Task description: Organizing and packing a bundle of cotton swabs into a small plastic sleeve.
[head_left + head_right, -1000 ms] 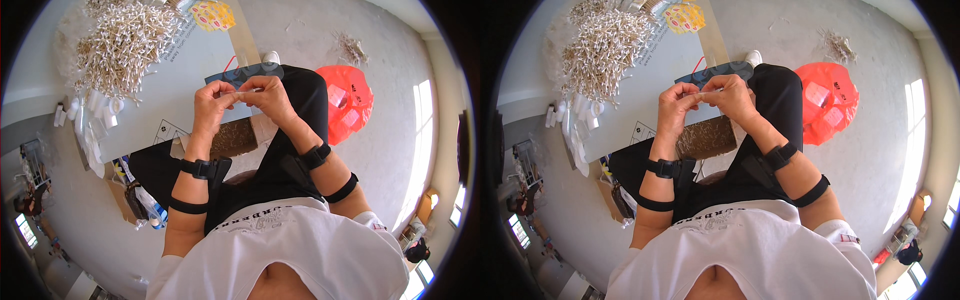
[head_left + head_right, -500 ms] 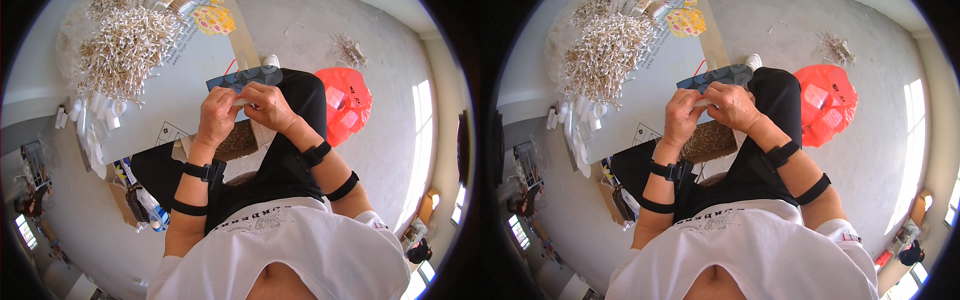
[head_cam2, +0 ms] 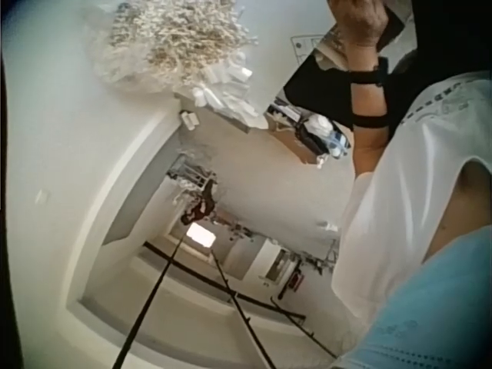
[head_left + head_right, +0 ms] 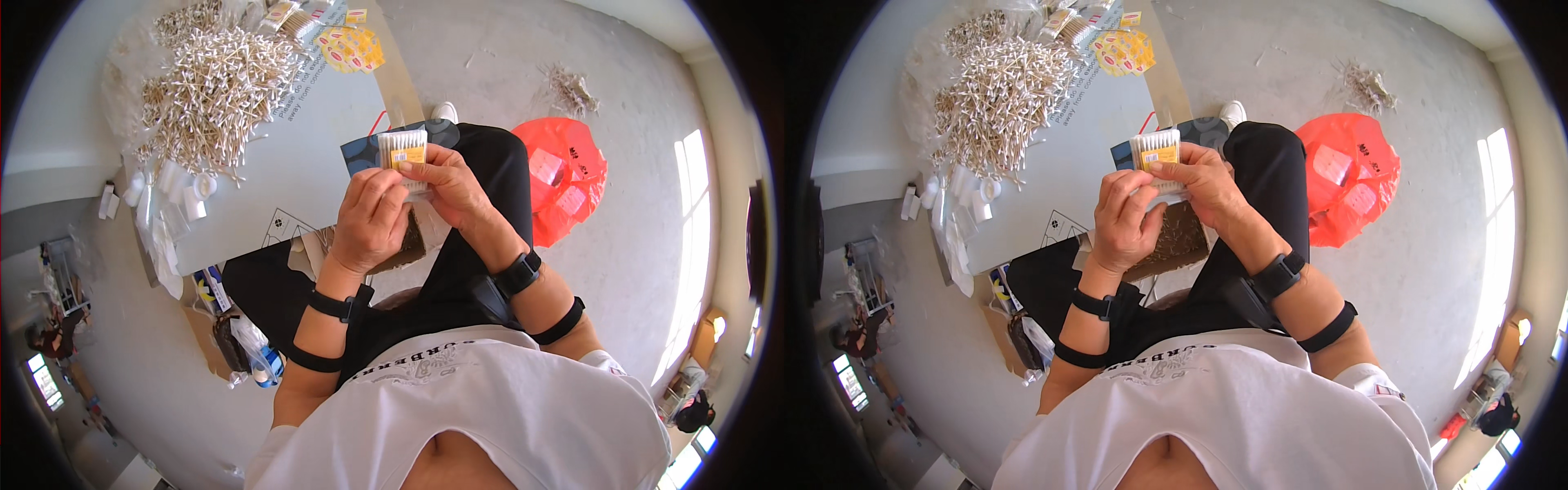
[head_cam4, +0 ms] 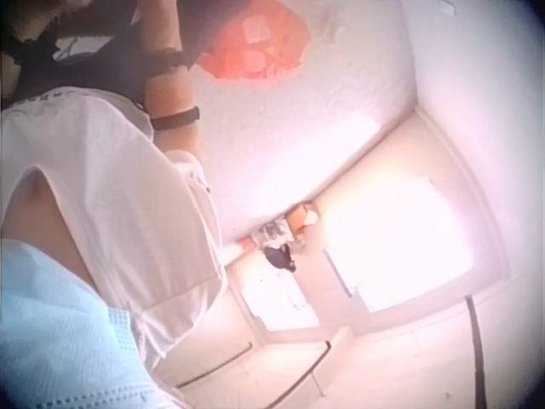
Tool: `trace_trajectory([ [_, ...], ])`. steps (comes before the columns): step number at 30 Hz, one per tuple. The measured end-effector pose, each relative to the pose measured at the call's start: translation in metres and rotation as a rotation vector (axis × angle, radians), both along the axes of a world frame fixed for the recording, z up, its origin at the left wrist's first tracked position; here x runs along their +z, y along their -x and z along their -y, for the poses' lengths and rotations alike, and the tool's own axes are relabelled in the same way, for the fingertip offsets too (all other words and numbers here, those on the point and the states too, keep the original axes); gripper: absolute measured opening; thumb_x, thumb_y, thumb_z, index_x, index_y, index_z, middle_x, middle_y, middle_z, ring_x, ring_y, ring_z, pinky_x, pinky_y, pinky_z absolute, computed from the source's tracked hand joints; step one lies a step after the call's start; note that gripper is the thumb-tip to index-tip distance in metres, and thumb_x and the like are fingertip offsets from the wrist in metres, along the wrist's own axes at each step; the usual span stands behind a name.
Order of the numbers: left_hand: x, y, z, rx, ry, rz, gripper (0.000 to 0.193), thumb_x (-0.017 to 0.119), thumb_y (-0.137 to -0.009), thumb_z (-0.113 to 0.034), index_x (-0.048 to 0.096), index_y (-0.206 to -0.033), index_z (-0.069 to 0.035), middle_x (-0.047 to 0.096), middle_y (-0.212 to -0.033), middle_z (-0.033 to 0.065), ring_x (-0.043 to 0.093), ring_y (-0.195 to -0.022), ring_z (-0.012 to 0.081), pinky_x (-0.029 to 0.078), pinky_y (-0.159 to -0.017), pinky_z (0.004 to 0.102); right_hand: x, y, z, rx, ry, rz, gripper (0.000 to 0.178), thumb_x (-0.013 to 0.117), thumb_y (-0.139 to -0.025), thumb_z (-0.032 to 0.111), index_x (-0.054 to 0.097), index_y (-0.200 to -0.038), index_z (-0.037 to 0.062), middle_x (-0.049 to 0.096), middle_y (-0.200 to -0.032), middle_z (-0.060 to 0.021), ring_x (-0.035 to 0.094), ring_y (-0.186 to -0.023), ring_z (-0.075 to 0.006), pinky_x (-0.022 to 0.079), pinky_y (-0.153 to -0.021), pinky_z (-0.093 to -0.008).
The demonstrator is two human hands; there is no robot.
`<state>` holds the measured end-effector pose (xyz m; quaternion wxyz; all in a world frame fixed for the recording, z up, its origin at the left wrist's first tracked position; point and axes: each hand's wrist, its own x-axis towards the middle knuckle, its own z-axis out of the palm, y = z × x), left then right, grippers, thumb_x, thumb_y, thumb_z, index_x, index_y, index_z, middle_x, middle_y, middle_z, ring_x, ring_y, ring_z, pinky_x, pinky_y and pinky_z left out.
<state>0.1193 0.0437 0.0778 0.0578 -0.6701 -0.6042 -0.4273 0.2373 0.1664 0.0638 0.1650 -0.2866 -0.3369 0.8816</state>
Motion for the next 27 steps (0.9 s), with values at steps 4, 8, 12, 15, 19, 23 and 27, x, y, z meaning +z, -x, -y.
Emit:
trace_trajectory([
  [4, 0.015, -0.006, 0.004, 0.146, 0.035, 0.586, 0.051, 0.079, -0.070, -0.014, 0.057, -0.115, -0.002, 0.058, -0.118, 0.0136, 0.054, -0.111, 0.0308, 0.045, -0.093, 0.0411, 0.010, 0.002, 0.003, -0.006, -0.256, -0.099, 0.025, 0.071, -0.084, -0.001, 0.069, -0.109, -0.0001, 0.071, -0.100, -0.0057, 0.066, -0.093, -0.0126, 0.053, -0.086, -0.0287],
  [8, 0.031, 0.004, -0.010, 0.091, 0.083, 0.704, 0.050, 0.085, -0.068, -0.013, 0.062, -0.112, -0.003, 0.061, -0.116, 0.0103, 0.056, -0.109, 0.0252, 0.047, -0.092, 0.0364, 0.021, 0.006, 0.010, 0.024, -0.380, -0.147, 0.028, 0.073, -0.081, -0.003, 0.071, -0.108, 0.0013, 0.069, -0.099, -0.0020, 0.061, -0.094, -0.0096, 0.050, -0.086, -0.0270],
  [12, 0.031, 0.007, -0.016, 0.043, 0.085, 0.718, 0.038, 0.084, -0.068, -0.008, 0.067, -0.101, -0.003, 0.065, -0.107, 0.0059, 0.059, -0.103, 0.0228, 0.049, -0.089, 0.0334, 0.023, 0.008, 0.011, 0.013, -0.419, -0.195, 0.031, 0.072, -0.079, -0.005, 0.069, -0.109, 0.0003, 0.067, -0.102, -0.0023, 0.058, -0.097, -0.0099, 0.048, -0.089, -0.0271],
  [15, 0.029, 0.012, -0.018, 0.041, 0.016, 0.624, 0.028, 0.083, -0.069, -0.005, 0.070, -0.094, -0.004, 0.068, -0.098, 0.0034, 0.061, -0.098, 0.0218, 0.051, -0.086, 0.0330, 0.020, 0.011, 0.010, 0.013, -0.459, -0.183, 0.029, 0.071, -0.079, -0.005, 0.069, -0.108, -0.0003, 0.067, -0.101, -0.0033, 0.059, -0.096, -0.0106, 0.048, -0.089, -0.0273],
  [19, 0.025, 0.016, -0.018, 0.027, 0.019, 0.625, 0.027, 0.082, -0.070, -0.006, 0.069, -0.094, -0.003, 0.069, -0.098, 0.0038, 0.061, -0.097, 0.0218, 0.051, -0.085, 0.0328, 0.015, 0.015, 0.008, 0.028, -0.562, -0.146, 0.025, 0.072, -0.079, -0.003, 0.069, -0.104, -0.0006, 0.067, -0.098, -0.0038, 0.058, -0.094, -0.0105, 0.048, -0.084, -0.0278],
  [23, 0.020, 0.020, -0.017, 0.034, 0.109, 0.854, 0.022, 0.080, -0.076, -0.011, 0.069, -0.092, -0.001, 0.068, -0.095, 0.0056, 0.061, -0.095, 0.0224, 0.050, -0.084, 0.0319, 0.008, 0.015, 0.002, 0.057, -0.788, -0.069, 0.022, 0.073, -0.079, -0.002, 0.070, -0.101, 0.0007, 0.067, -0.093, -0.0016, 0.056, -0.085, -0.0083, 0.047, -0.076, -0.0271],
  [27, -0.013, 0.031, -0.010, 0.129, 0.201, 0.776, 0.022, 0.072, -0.088, -0.016, 0.066, -0.104, -0.001, 0.067, -0.098, 0.0080, 0.062, -0.094, 0.0206, 0.050, -0.081, 0.0316, -0.005, 0.021, 0.003, 0.298, -0.586, 0.047, 0.022, 0.075, -0.081, 0.001, 0.068, -0.102, 0.0003, 0.068, -0.085, -0.0002, 0.057, -0.074, -0.0059, 0.049, -0.068, -0.0245],
])
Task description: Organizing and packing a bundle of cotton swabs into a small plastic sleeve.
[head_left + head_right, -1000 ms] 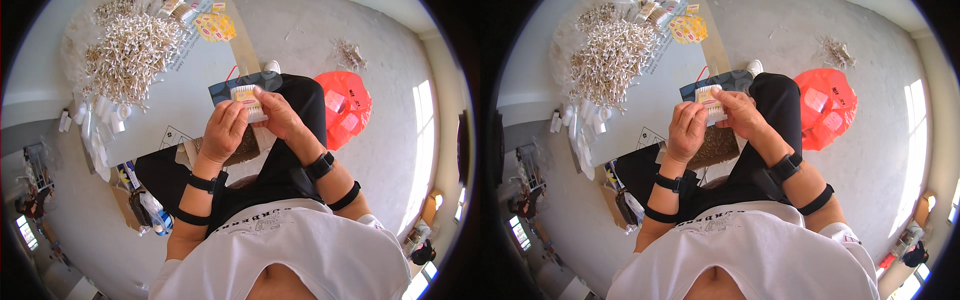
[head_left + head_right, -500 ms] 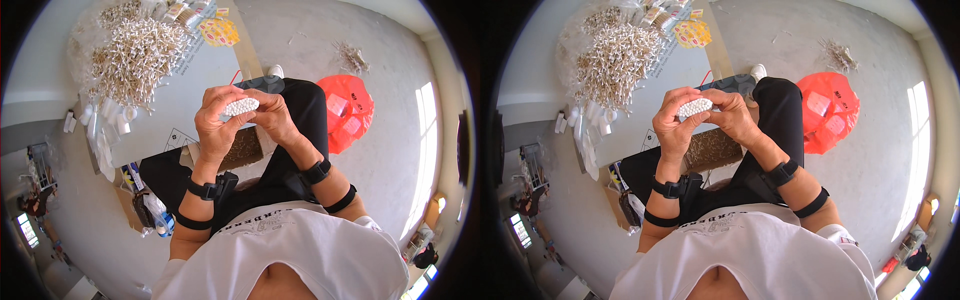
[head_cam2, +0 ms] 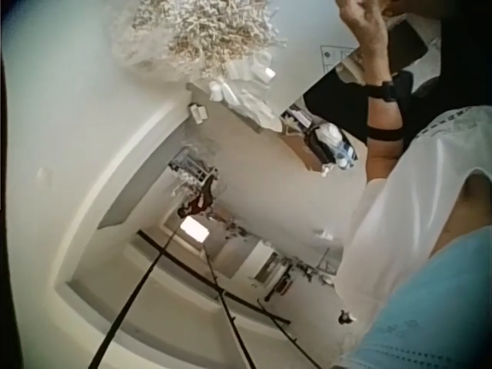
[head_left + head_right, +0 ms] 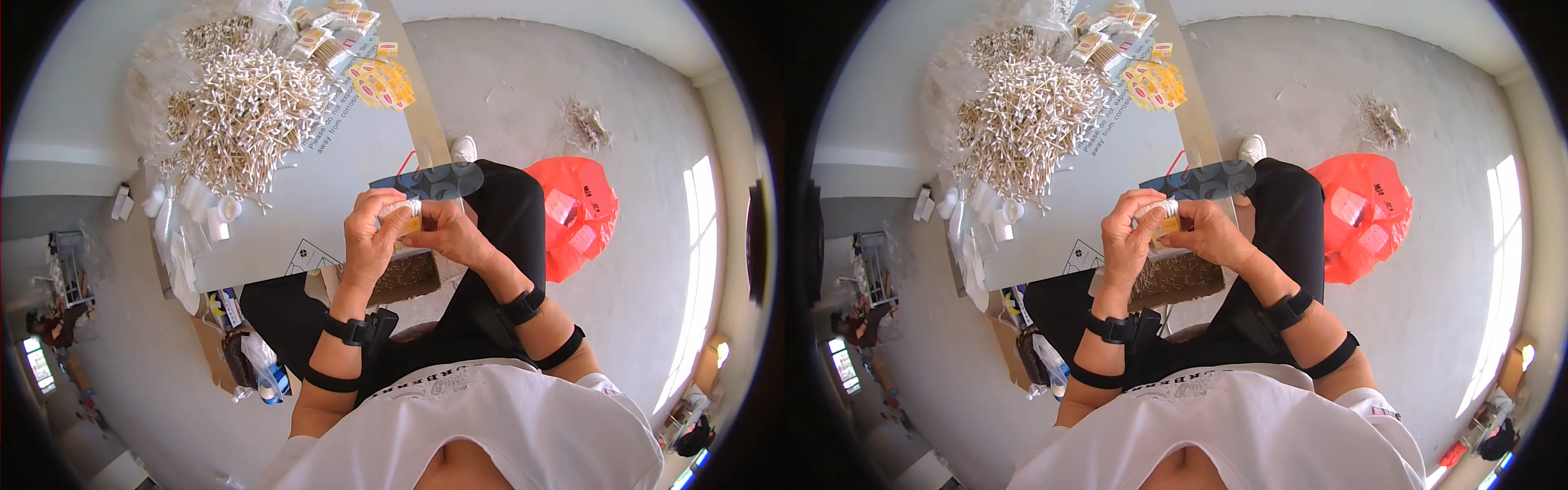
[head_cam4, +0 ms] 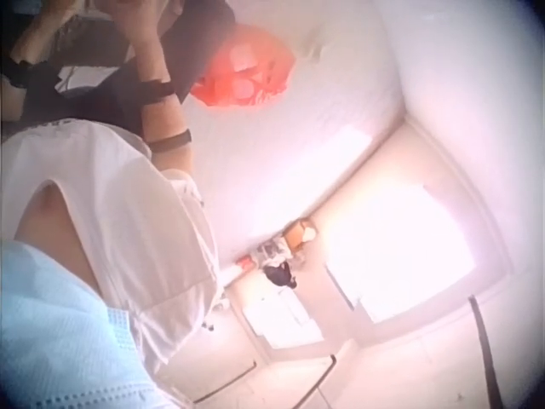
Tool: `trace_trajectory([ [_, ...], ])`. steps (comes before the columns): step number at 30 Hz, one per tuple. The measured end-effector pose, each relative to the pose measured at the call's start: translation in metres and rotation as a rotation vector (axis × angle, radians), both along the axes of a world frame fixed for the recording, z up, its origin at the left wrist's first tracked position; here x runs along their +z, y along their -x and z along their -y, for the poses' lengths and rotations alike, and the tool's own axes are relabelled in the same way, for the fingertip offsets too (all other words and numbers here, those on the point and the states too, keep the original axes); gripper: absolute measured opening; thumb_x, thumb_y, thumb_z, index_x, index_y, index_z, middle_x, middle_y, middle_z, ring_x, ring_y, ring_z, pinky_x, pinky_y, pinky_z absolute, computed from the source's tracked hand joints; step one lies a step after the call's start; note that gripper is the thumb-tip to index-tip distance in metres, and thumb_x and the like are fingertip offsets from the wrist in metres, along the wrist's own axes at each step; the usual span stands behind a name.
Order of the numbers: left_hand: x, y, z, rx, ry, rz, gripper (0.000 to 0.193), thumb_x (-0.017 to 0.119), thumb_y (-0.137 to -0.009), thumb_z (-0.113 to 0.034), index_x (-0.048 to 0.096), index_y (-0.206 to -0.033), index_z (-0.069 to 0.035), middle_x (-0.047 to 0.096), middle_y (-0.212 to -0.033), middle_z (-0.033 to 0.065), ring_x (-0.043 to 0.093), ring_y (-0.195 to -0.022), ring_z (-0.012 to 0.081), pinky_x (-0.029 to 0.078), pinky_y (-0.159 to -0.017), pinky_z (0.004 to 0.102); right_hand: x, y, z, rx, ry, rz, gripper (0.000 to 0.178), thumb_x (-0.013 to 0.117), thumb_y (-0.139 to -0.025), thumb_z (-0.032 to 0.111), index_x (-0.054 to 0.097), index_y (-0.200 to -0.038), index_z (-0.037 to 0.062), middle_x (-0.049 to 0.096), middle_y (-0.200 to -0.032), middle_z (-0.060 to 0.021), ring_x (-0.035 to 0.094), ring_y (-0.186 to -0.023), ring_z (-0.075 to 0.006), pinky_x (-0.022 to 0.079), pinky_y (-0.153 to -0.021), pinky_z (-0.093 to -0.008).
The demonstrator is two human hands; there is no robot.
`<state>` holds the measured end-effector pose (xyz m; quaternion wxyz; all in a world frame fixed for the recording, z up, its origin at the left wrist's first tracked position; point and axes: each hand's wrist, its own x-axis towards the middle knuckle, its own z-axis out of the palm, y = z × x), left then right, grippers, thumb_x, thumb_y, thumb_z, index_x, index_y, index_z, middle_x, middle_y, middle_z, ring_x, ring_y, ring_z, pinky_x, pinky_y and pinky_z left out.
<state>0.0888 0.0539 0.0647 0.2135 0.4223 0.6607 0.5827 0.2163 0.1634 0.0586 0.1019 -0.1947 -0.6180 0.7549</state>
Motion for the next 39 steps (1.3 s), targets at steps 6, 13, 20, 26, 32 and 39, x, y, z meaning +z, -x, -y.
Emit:
trace_trajectory([
  [6, -0.038, 0.015, 0.012, 0.310, 0.138, 0.331, 0.032, 0.064, -0.097, -0.021, 0.058, -0.120, 0.000, 0.066, -0.095, 0.0060, 0.060, -0.087, 0.0121, 0.049, -0.077, 0.0256, -0.029, 0.057, -0.053, -0.245, -0.118, 0.188, 0.026, 0.069, -0.090, 0.015, 0.063, -0.107, -0.0026, 0.067, -0.090, -0.0036, 0.061, -0.076, -0.0092, 0.053, -0.069, -0.0259],
  [13, -0.070, 0.027, 0.033, 0.216, 0.112, 0.343, 0.023, 0.064, -0.095, -0.014, 0.060, -0.112, 0.003, 0.065, -0.087, 0.0054, 0.059, -0.076, 0.0085, 0.050, -0.069, 0.0237, 0.007, 0.221, -0.145, -0.314, -0.005, 0.133, 0.025, 0.074, -0.086, 0.021, 0.065, -0.094, -0.0009, 0.065, -0.085, -0.0057, 0.063, -0.074, -0.0142, 0.055, -0.059, -0.0280],
  [20, -0.057, 0.055, 0.045, 0.339, 0.107, 0.206, 0.016, 0.064, -0.092, -0.007, 0.061, -0.105, 0.001, 0.066, -0.087, 0.0087, 0.060, -0.072, 0.0138, 0.051, -0.068, 0.0269, 0.022, 0.267, -0.149, -0.238, -0.201, 0.163, 0.034, 0.067, -0.091, 0.018, 0.061, -0.117, -0.0031, 0.069, -0.096, -0.0082, 0.066, -0.083, -0.0141, 0.055, -0.074, -0.0289],
  [26, -0.044, 0.158, 0.100, 0.923, 0.118, -0.116, 0.005, 0.064, -0.086, -0.003, 0.063, -0.091, 0.000, 0.062, -0.079, 0.0080, 0.057, -0.069, 0.0165, 0.048, -0.066, 0.0296, -0.008, 0.174, -0.088, -0.187, -0.066, 0.176, 0.020, 0.065, -0.089, 0.011, 0.067, -0.101, -0.0041, 0.071, -0.087, -0.0096, 0.066, -0.072, -0.0122, 0.051, -0.063, -0.0225],
  [32, -0.021, 0.263, 0.158, 1.054, 0.529, -0.516, 0.015, 0.073, -0.078, -0.011, 0.065, -0.087, -0.002, 0.068, -0.083, 0.0147, 0.065, -0.075, 0.0320, 0.050, -0.069, 0.0423, -0.036, 0.110, -0.014, -0.179, -0.084, 0.185, 0.019, 0.060, -0.093, 0.008, 0.066, -0.107, -0.0037, 0.071, -0.088, -0.0080, 0.063, -0.073, -0.0093, 0.050, -0.066, -0.0219],
  [39, -0.028, 0.266, 0.169, 0.614, 1.018, -0.285, 0.027, 0.079, -0.072, -0.026, 0.067, -0.076, -0.002, 0.067, -0.076, 0.0179, 0.066, -0.073, 0.0337, 0.050, -0.067, 0.0429, -0.039, 0.086, 0.001, -0.216, -0.115, 0.214, 0.016, 0.060, -0.093, 0.006, 0.067, -0.104, -0.0012, 0.071, -0.086, -0.0058, 0.062, -0.072, -0.0087, 0.048, -0.066, -0.0215],
])
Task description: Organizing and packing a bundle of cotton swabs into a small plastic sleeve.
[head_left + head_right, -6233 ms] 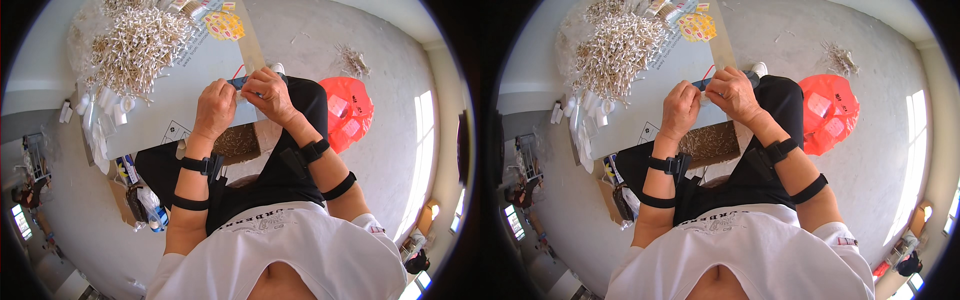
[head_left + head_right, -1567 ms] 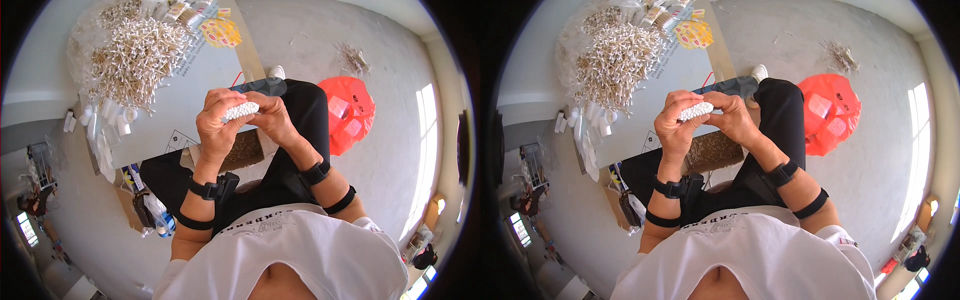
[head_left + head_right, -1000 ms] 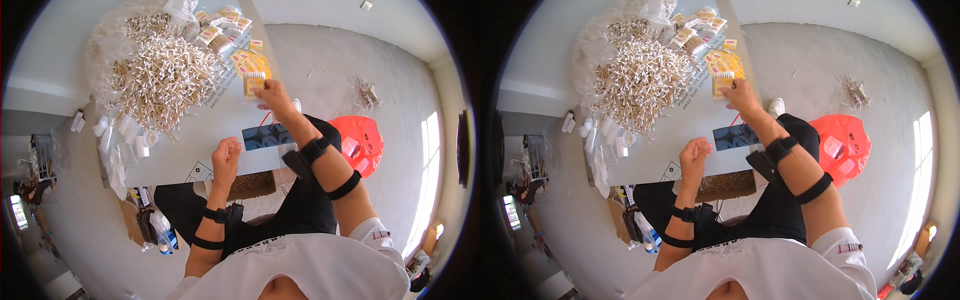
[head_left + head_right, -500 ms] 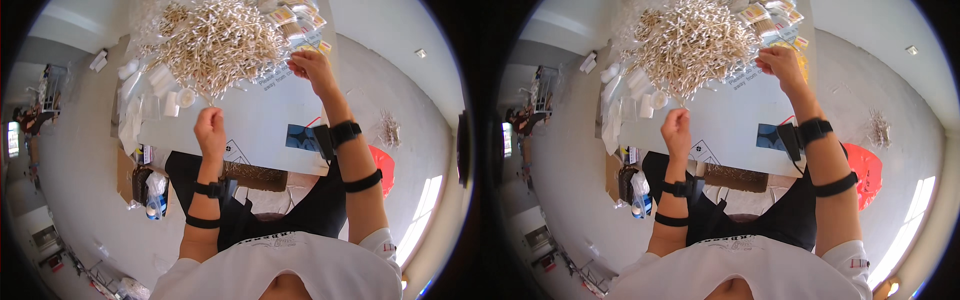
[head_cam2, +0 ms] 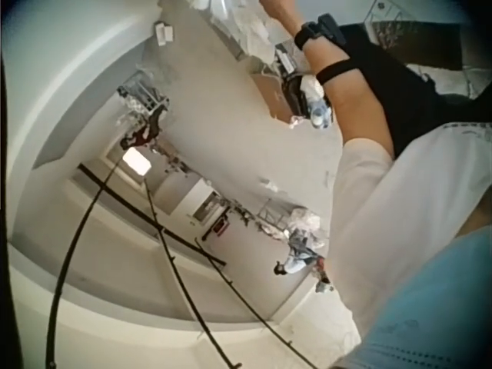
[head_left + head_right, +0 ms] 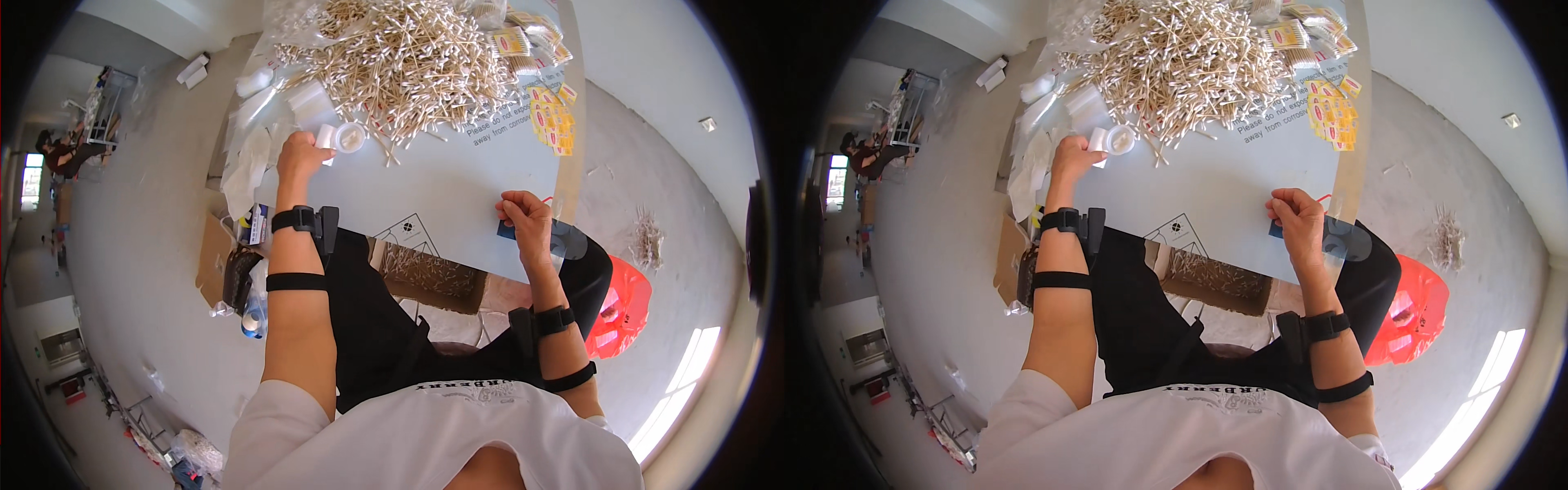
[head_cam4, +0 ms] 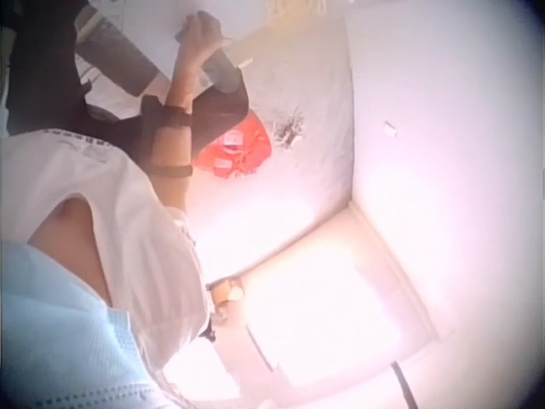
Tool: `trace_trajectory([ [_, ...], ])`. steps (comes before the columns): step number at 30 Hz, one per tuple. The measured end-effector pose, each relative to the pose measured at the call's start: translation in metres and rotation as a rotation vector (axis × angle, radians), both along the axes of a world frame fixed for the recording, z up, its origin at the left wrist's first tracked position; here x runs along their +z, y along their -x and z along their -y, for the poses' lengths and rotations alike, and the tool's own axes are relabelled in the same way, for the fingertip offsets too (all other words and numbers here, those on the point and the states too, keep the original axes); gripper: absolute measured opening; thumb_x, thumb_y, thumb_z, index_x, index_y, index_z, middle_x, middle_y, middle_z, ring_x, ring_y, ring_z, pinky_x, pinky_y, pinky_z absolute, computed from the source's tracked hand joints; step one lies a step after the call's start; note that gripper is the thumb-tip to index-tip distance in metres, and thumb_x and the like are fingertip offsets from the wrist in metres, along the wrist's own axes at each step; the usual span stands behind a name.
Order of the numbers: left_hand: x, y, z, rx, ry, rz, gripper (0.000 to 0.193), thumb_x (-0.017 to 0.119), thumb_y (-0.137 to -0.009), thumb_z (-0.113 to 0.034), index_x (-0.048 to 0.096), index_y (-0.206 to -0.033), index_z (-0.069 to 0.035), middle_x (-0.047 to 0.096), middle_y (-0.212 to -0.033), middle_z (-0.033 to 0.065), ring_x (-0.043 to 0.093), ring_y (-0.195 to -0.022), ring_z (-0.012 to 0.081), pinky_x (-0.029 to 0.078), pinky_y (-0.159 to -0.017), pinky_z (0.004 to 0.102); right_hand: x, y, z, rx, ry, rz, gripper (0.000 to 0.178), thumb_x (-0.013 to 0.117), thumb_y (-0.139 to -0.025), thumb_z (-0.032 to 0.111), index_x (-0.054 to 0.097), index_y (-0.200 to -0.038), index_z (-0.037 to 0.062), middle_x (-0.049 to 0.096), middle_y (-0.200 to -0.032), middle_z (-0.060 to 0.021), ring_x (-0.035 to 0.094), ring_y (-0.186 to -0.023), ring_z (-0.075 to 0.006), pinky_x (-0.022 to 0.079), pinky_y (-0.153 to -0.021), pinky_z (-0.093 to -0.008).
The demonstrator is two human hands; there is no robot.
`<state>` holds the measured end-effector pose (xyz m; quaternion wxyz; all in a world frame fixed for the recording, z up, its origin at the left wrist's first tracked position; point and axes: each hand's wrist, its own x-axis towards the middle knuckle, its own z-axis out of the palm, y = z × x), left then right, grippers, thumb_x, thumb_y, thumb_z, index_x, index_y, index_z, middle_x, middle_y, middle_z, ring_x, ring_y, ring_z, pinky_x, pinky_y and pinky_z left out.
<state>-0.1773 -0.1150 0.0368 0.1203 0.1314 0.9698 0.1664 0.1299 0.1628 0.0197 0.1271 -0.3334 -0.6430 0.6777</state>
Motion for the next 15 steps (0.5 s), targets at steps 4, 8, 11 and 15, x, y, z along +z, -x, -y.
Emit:
trace_trajectory([
  [4, -0.032, -0.002, 0.018, 0.224, -0.253, -0.002, 0.028, 0.078, -0.073, -0.025, 0.066, -0.075, 0.001, 0.066, -0.072, 0.0176, 0.065, -0.068, 0.0309, 0.050, -0.066, 0.0391, 0.000, 0.008, 0.002, 0.028, 0.007, -0.002, 0.016, 0.060, -0.093, 0.006, 0.067, -0.105, -0.0014, 0.071, -0.087, -0.0059, 0.062, -0.072, -0.0087, 0.048, -0.065, -0.0214],
  [8, -0.034, -0.020, 0.015, 0.172, -0.423, -0.013, 0.025, 0.077, -0.074, -0.019, 0.066, -0.077, 0.003, 0.065, -0.069, 0.0156, 0.062, -0.063, 0.0283, 0.048, -0.063, 0.0391, -0.007, 0.000, -0.001, 0.019, 0.012, -0.004, 0.016, 0.060, -0.093, 0.006, 0.067, -0.105, -0.0015, 0.071, -0.087, -0.0060, 0.062, -0.072, -0.0087, 0.048, -0.065, -0.0215],
  [11, -0.031, -0.028, 0.017, 0.242, -0.546, -0.107, 0.023, 0.076, -0.075, -0.019, 0.066, -0.082, 0.001, 0.067, -0.075, 0.0147, 0.063, -0.067, 0.0292, 0.049, -0.065, 0.0407, -0.007, -0.001, 0.002, 0.015, -0.001, -0.010, 0.016, 0.060, -0.092, 0.006, 0.067, -0.105, -0.0012, 0.071, -0.088, -0.0058, 0.062, -0.072, -0.0086, 0.048, -0.065, -0.0216],
  [15, -0.032, -0.025, 0.035, 0.373, -0.366, -0.555, 0.028, 0.078, -0.075, -0.022, 0.066, -0.088, 0.000, 0.069, -0.085, 0.0149, 0.065, -0.075, 0.0323, 0.052, -0.072, 0.0415, -0.010, -0.005, 0.001, 0.031, -0.001, -0.022, 0.016, 0.060, -0.092, 0.005, 0.067, -0.106, -0.0008, 0.071, -0.088, -0.0054, 0.062, -0.074, -0.0085, 0.048, -0.066, -0.0216],
])
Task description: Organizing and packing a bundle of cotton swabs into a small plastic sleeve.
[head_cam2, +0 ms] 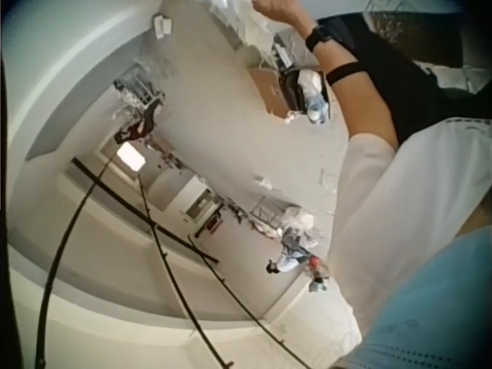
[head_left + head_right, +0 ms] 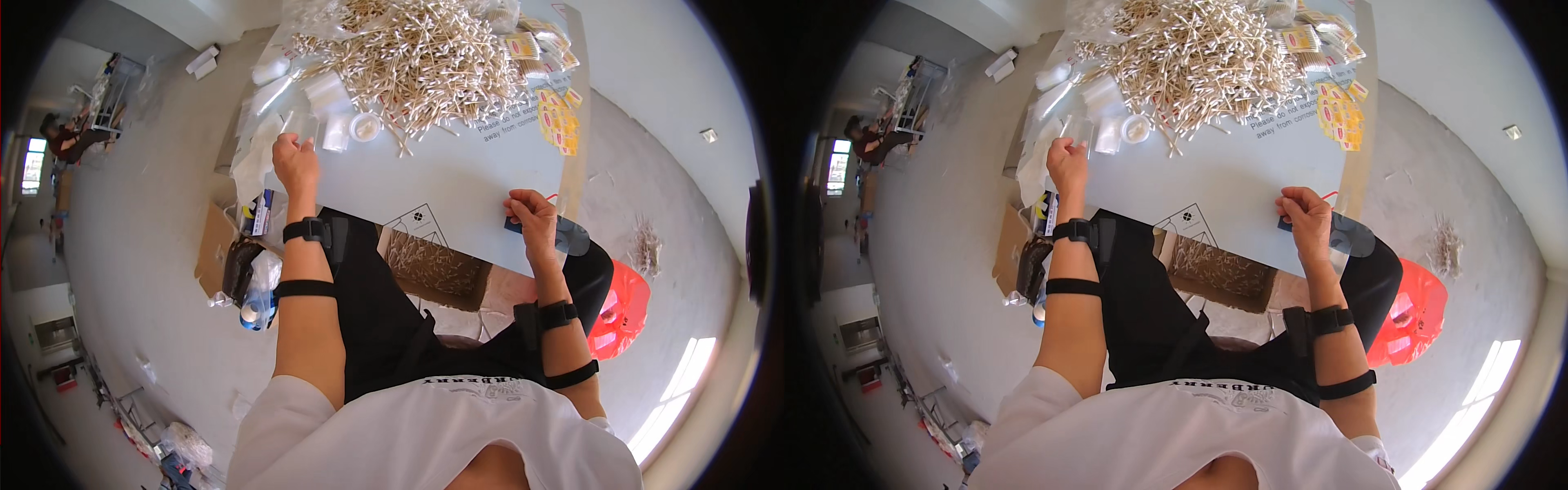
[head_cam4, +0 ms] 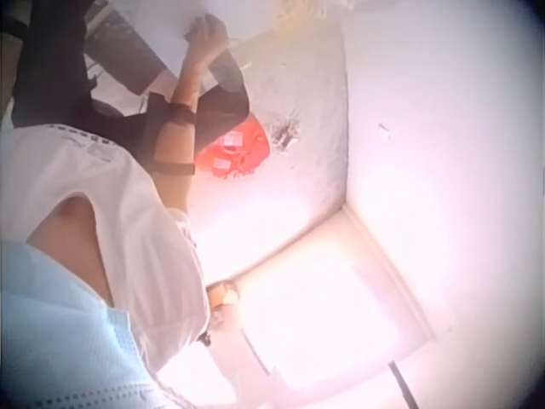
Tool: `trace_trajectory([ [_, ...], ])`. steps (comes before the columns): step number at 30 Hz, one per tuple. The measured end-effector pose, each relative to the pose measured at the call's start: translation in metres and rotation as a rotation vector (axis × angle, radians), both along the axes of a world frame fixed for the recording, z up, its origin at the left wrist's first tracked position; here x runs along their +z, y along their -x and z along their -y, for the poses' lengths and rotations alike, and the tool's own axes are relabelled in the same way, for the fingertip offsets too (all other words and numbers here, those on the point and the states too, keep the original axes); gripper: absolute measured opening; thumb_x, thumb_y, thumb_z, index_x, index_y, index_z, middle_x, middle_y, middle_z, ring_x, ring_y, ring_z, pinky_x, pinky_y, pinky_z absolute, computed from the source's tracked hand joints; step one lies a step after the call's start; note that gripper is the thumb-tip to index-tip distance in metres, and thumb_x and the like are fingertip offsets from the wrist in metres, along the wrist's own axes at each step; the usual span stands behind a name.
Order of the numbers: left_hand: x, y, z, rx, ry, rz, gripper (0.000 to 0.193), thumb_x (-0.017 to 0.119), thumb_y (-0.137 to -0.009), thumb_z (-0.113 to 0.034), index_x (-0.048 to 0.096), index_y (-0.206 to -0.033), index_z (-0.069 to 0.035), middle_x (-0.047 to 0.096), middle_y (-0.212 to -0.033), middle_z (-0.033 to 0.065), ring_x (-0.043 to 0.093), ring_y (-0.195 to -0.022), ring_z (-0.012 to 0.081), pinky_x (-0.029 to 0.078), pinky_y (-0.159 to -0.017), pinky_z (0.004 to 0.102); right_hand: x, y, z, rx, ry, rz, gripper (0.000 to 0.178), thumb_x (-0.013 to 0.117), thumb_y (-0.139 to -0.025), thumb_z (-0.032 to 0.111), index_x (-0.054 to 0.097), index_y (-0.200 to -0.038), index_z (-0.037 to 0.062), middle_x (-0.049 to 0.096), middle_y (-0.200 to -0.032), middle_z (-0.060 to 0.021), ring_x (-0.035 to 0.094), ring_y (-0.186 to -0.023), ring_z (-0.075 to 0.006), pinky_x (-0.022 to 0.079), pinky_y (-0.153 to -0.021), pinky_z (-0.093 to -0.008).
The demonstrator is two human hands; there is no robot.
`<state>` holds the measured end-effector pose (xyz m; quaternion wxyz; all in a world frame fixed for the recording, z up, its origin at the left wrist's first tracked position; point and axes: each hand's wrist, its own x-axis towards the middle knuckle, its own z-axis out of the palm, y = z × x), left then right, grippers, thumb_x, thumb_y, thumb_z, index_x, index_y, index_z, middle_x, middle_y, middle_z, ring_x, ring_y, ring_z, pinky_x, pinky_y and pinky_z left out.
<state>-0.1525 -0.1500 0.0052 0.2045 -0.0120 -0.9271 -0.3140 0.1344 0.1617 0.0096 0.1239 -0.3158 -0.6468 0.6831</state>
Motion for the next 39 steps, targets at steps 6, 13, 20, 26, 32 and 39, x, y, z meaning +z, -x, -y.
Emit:
trace_trajectory([
  [6, -0.005, 0.000, 0.004, -0.085, 0.007, 0.248, 0.019, 0.075, -0.077, -0.015, 0.064, -0.079, 0.000, 0.065, -0.074, 0.0158, 0.061, -0.066, 0.0321, 0.050, -0.068, 0.0411, -0.005, -0.003, -0.002, -0.018, 0.004, -0.035, 0.015, 0.059, -0.092, 0.003, 0.066, -0.105, 0.0006, 0.070, -0.087, -0.0036, 0.062, -0.073, -0.0071, 0.048, -0.065, -0.0208],
  [13, -0.011, 0.016, 0.044, -0.173, -0.408, 0.168, 0.012, 0.069, -0.083, -0.007, 0.061, -0.077, -0.001, 0.057, -0.065, 0.0011, 0.051, -0.061, 0.0111, 0.045, -0.058, 0.0288, -0.001, 0.005, 0.003, -0.010, 0.042, -0.061, 0.015, 0.060, -0.091, 0.003, 0.067, -0.105, 0.0010, 0.070, -0.086, -0.0036, 0.062, -0.072, -0.0071, 0.048, -0.064, -0.0204],
  [20, 0.071, -0.066, -0.030, -0.655, -0.109, -0.309, 0.015, 0.063, -0.069, 0.008, 0.055, -0.075, -0.003, 0.059, -0.079, 0.0109, 0.057, -0.073, 0.0252, 0.048, -0.067, 0.0349, 0.044, 0.004, 0.028, 0.104, 0.354, 0.084, 0.042, 0.061, -0.096, 0.035, 0.064, -0.107, -0.0058, 0.071, -0.091, -0.0121, 0.067, -0.079, -0.0153, 0.054, -0.071, -0.0260],
  [26, 0.083, -0.170, -0.093, -1.043, 0.293, -0.399, 0.009, 0.061, -0.070, -0.004, 0.053, -0.073, -0.004, 0.056, -0.085, 0.0107, 0.055, -0.084, 0.0268, 0.048, -0.070, 0.0370, 0.062, 0.023, 0.078, 0.294, 0.954, -0.342, 0.061, 0.060, -0.095, 0.044, 0.050, -0.130, -0.0052, 0.062, -0.120, -0.0168, 0.062, -0.109, -0.0232, 0.049, -0.096, -0.0357],
  [32, 0.078, -0.191, -0.107, -1.230, 0.349, -0.453, 0.008, 0.062, -0.071, -0.006, 0.055, -0.074, -0.005, 0.058, -0.086, 0.0103, 0.056, -0.083, 0.0250, 0.048, -0.070, 0.0361, 0.050, 0.019, 0.077, 0.026, 0.759, -0.161, 0.031, 0.062, -0.095, 0.015, 0.060, -0.120, -0.0035, 0.067, -0.101, -0.0082, 0.064, -0.091, -0.0141, 0.052, -0.082, -0.0282],
  [39, 0.072, -0.197, -0.101, -0.874, -0.256, 0.051, 0.025, 0.073, -0.076, -0.004, 0.056, -0.093, 0.001, 0.058, -0.087, 0.0100, 0.056, -0.077, 0.0227, 0.048, -0.070, 0.0313, 0.051, 0.010, 0.073, -0.144, 0.680, -0.260, 0.015, 0.056, -0.092, 0.001, 0.064, -0.105, -0.0023, 0.071, -0.093, -0.0140, 0.064, -0.075, -0.0138, 0.053, -0.070, -0.0269],
])
